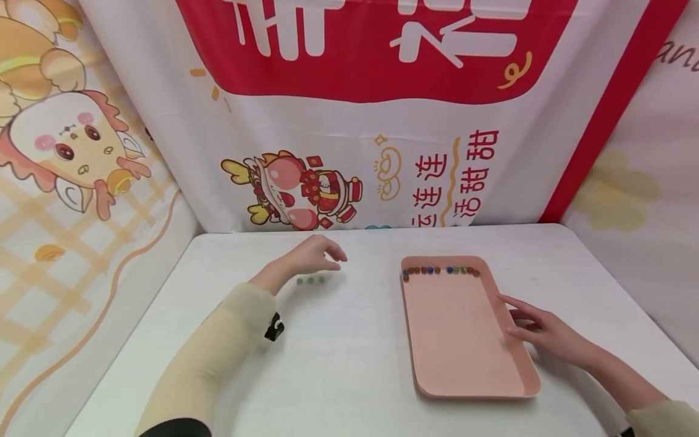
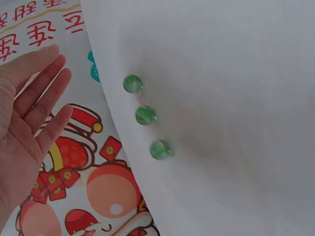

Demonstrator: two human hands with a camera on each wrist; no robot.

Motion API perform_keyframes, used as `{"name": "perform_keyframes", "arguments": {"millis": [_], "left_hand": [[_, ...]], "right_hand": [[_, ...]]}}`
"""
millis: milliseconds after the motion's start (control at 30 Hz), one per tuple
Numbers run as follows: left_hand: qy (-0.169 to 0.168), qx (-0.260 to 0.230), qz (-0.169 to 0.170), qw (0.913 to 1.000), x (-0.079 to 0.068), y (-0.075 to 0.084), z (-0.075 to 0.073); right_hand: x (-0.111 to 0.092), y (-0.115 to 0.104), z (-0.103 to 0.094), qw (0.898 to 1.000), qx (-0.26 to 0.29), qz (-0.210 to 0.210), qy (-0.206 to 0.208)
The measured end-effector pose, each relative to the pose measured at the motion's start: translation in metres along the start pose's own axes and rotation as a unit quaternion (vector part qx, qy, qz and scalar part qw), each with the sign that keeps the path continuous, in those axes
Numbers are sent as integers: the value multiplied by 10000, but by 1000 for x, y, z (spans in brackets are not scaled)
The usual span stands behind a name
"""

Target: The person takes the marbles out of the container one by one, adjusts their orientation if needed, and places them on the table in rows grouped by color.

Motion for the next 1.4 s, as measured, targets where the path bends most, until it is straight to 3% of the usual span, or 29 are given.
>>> {"name": "perform_keyframes", "arguments": {"millis": [333,567,900,1100,1400], "left_hand": [[-241,173,722,9969,34,58,13],[-226,391,1020,9938,61,86,26],[22,495,1177,9918,96,110,48],[140,611,1083,9921,115,115,59],[3,824,920,9923,135,132,76]], "right_hand": [[0,5,-2,9997,-100,-194,148],[0,3,-1,9997,-177,-79,176],[0,2,0,9992,-321,-20,229],[0,2,0,9995,-261,32,190],[1,3,0,9997,-224,68,123]]}}
Point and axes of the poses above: each hand's wrist, its own x-axis towards the middle knuckle, its own z-axis out of the palm, y = z × x, the point moved 1 cm from there along x, towards the middle knuckle, and after that the axes turned 6 degrees about -y, right-handed, at the moved point
